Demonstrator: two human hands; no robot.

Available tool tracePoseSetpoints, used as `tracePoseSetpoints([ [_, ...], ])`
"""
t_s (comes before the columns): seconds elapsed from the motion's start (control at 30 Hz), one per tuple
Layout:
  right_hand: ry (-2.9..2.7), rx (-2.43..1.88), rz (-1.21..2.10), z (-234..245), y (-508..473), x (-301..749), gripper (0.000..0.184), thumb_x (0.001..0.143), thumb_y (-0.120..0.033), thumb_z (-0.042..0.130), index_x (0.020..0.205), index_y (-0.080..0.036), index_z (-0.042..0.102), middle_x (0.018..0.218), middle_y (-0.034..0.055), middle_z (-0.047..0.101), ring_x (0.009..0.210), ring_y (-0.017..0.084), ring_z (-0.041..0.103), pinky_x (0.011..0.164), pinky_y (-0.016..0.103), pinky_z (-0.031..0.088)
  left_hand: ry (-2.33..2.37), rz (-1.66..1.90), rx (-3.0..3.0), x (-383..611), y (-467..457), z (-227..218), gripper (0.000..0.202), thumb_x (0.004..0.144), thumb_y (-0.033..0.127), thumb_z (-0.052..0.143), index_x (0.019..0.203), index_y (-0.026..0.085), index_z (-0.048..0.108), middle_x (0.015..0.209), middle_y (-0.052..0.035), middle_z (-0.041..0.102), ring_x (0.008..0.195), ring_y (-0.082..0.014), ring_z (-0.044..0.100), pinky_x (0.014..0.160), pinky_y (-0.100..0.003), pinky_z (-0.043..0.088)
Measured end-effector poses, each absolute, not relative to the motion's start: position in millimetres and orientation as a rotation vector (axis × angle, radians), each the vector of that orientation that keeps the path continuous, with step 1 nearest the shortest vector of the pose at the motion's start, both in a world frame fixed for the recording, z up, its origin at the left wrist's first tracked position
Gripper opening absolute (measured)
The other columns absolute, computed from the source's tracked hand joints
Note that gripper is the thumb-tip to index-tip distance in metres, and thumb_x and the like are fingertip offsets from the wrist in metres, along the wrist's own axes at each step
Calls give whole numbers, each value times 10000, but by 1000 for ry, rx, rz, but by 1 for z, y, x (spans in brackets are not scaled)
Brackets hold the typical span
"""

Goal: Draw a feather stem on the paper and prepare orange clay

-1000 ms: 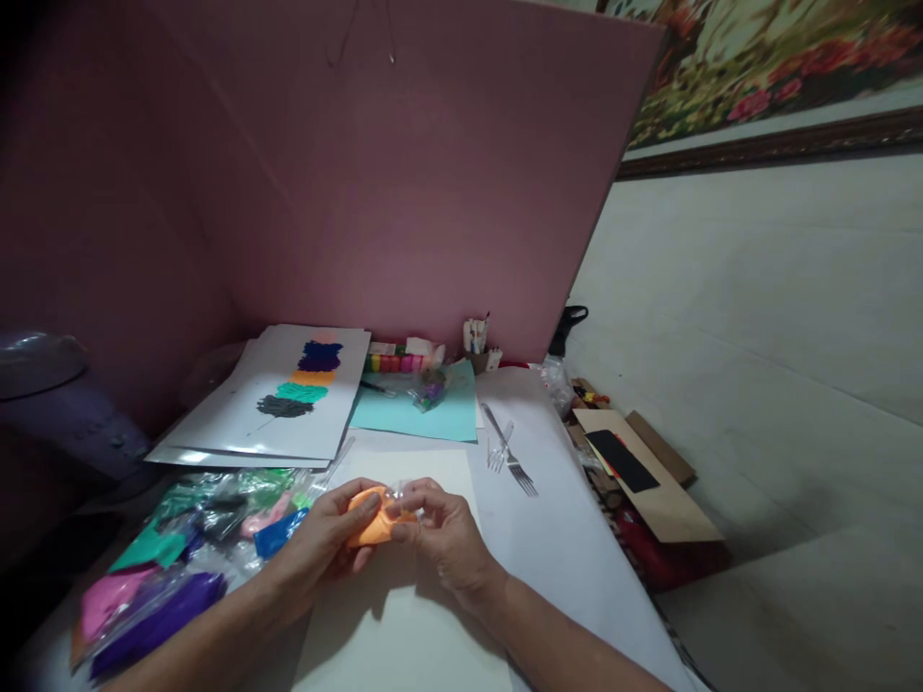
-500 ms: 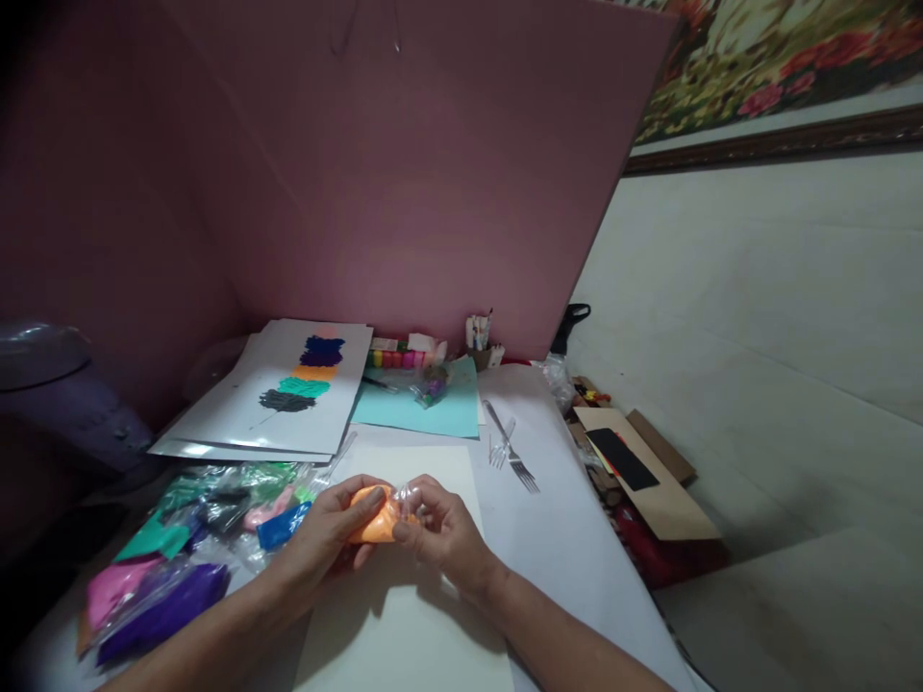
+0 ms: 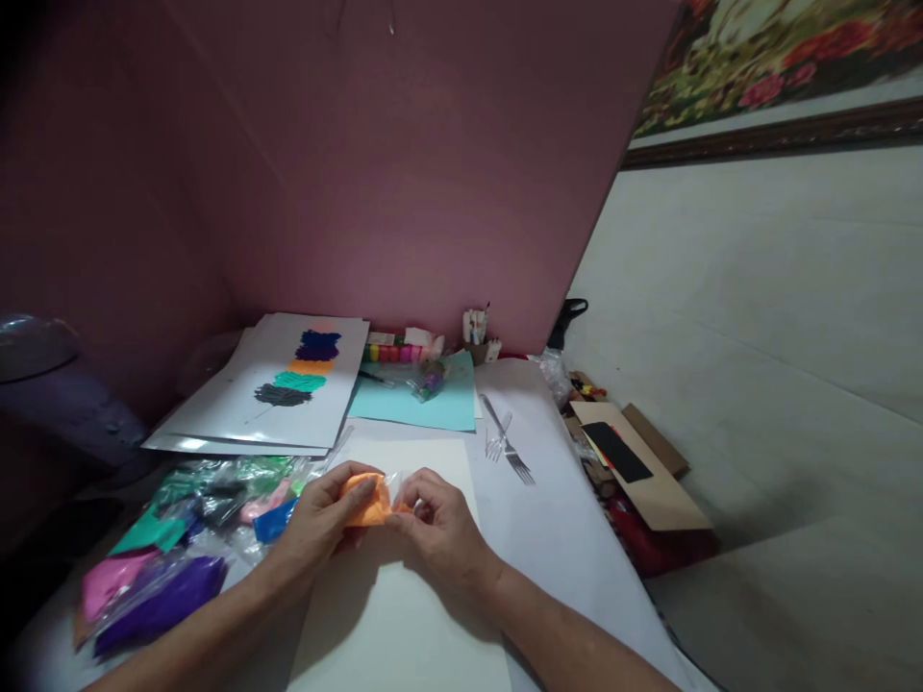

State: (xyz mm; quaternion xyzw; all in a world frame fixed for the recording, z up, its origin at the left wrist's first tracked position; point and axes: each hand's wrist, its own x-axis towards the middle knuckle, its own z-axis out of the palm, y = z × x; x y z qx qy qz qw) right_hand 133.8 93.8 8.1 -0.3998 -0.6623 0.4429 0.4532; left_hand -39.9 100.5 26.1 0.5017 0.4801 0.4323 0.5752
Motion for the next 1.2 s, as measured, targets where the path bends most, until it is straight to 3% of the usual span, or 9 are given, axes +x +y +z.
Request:
tracePoseSetpoints([
  [0.27,-1507,-1006,1137,10,91,132,220,792,-381,725,792,-200,602,807,-9,538,672,117,463,609,260,390,1104,969,1249,-44,102,23,434,821,574,609,930,153,606,459,34,512,379,-82,393,370,-162,240],
  [0.5,-1401,-866,1280,5,95,132,204,707,-342,804,862,-247,710,913,15,562,831,160,541,626,267,424,1035,905,1174,-47,103,17,443,838,589,600,963,165,603,488,35,525,373,-66,365,379,-163,212],
  [0.63,-1408,-860,1276,8,94,131,157,705,-330,810,772,-246,696,829,-7,533,790,148,517,640,274,410,1017,897,1159,-48,102,15,406,839,560,624,944,168,612,568,18,575,400,-68,418,385,-164,233],
  [0.77,-1449,-891,1283,12,92,132,188,721,-347,794,708,-220,655,810,-14,483,757,134,482,648,270,404,1027,875,1156,-46,101,16,406,840,554,624,934,159,622,502,32,531,374,-63,382,374,-161,217],
  [0.97,-1427,-940,1203,4,92,132,250,698,-295,790,864,-230,615,863,-14,537,737,133,512,627,259,418,1028,881,1016,-45,102,25,411,815,552,654,931,161,610,518,38,530,373,-48,360,378,-147,207],
  [1.1,-1579,-992,958,4,92,133,124,763,-219,710,735,-193,592,801,-4,551,714,132,507,631,261,401,1026,899,957,-45,103,25,408,794,536,686,910,154,600,589,30,564,379,-32,367,385,-146,213],
  [1.2,-1569,-1046,945,7,91,132,138,766,-203,689,689,-182,578,743,-14,543,682,123,494,611,252,381,1079,917,1060,-45,102,23,415,810,555,654,927,159,606,553,38,549,365,-46,365,366,-153,201],
])
